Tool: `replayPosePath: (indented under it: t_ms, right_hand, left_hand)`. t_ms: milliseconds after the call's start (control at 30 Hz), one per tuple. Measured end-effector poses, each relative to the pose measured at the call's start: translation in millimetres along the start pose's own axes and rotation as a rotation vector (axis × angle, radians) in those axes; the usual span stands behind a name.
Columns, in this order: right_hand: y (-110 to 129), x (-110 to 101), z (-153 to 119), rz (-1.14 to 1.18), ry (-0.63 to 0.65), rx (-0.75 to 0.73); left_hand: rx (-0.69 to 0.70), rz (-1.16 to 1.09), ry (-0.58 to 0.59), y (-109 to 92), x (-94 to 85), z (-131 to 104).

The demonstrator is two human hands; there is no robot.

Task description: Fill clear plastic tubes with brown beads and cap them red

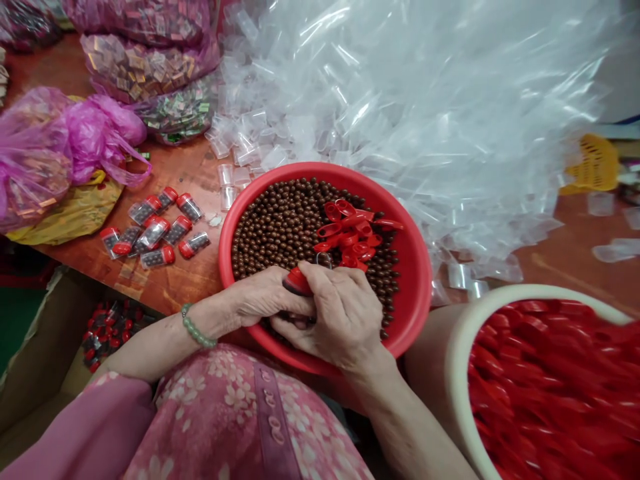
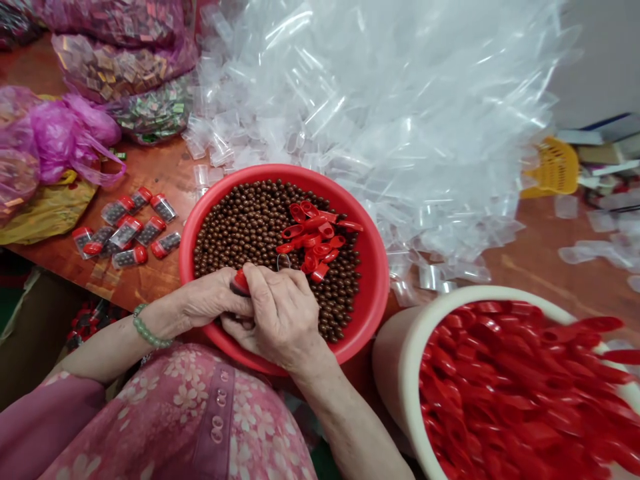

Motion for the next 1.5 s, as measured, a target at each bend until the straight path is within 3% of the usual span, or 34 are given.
replayPosePath:
  t_ms: [400, 633, 833, 1033, 1200, 1333, 1500]
  right_hand:
    - [5, 3, 3, -0.054, 0.094, -0.001]
    - [5, -1, 10, -0.073, -0.021, -0.092]
    - [5, 1, 9, -0.024, -0.049, -0.1]
    - [2, 3, 9, 0.043, 0.028, 0.006]
    - [-5, 3, 7, 0.168, 0.089, 0.112]
    - [-7, 6, 5, 0.178, 0.147, 0.1]
    - [-4, 6, 7, 0.06, 0.125, 0.014]
  left_hand:
    - [-0.026, -0.044, 0.004, -3, -1.2, -4]
    - [-0.096, -0.066, 0.12, -3, -0.3, -4]
    - [-0.089, -0.06, 0.106, 0, -3.1, -2]
    - [-0.024, -0.076, 0.125, -4, -4.6, -4]
    - [0.045, -0.251, 0.137, -11, -8.1, -6]
    - [-0.001, -0.254, 0.111, -12, -7.4, -4]
    - [0.057, -0.181, -0.035, -8, -2.4, -6]
Point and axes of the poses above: each hand's wrist, its own z-axis towards the middle knuckle, its own x-axis out of the palm, y = z × x, the point moved 3 cm from there along z, towards the middle knuckle, and after that the axes turned 7 degrees about y, right-handed, at the moved point
